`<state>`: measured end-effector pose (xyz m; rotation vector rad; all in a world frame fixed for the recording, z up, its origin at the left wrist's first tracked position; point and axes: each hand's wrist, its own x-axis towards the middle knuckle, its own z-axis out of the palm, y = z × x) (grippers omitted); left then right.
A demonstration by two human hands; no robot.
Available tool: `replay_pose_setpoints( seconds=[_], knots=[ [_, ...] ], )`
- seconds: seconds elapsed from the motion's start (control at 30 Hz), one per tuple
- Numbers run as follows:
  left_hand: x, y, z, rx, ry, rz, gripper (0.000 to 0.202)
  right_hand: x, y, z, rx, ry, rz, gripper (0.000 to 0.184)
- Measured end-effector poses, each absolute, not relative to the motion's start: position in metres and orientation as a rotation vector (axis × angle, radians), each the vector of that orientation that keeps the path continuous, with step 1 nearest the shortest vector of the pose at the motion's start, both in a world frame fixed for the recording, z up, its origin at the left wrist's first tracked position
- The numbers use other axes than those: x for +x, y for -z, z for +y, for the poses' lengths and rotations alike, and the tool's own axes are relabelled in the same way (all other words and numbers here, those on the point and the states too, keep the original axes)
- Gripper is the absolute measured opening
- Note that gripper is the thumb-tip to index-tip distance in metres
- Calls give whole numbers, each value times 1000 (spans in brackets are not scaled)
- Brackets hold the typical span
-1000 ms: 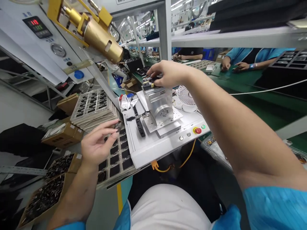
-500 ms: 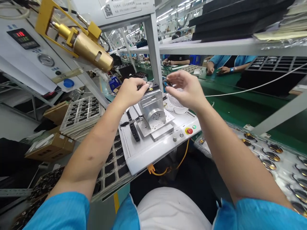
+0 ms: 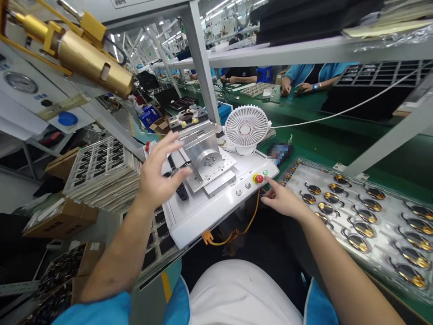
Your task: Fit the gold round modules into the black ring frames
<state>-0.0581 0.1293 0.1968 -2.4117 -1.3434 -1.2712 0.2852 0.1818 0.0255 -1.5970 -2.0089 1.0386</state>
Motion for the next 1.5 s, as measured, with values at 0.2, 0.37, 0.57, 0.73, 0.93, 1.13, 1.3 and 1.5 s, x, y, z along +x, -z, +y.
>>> replay_pose_setpoints(
  seconds=[0.2, 0.37, 0.57, 0.73, 0.93, 1.13, 1.3, 1.5],
  knots=[
    [-43, -79, 30, -2510, 1739, -1709, 33, 276, -6, 174, -1655, -902, -2102, 97],
    [-25, -15, -16, -2488, 1816, -2256, 20, 275, -8, 173, -1681, -829, -2126, 92],
    [-24, -7, -22, -2571, 1730, -2289, 19, 269, -8, 169, -1699, -815, -2060, 95],
    [-20, -3, -18, -2597, 1795, -2290, 18, 266, -12, 178, -1730, -843, -1982, 98],
    [-11, 8, -22, -2609, 1958, -2480, 20, 274, -27, 172, -1726, -841, -1947, 79],
    [3, 12, -12, -2184, 2854, -2706, 50, 233, -5, 89, -922, -1254, -1770, 86],
    [18, 15, 6, -1943, 3415, -2453, 58, 194, 13, 53, -791, -1227, -1656, 89],
    [20, 21, 13, -1918, 3293, -2562, 50, 239, -4, 92, -863, -930, -2021, 58]
  ],
)
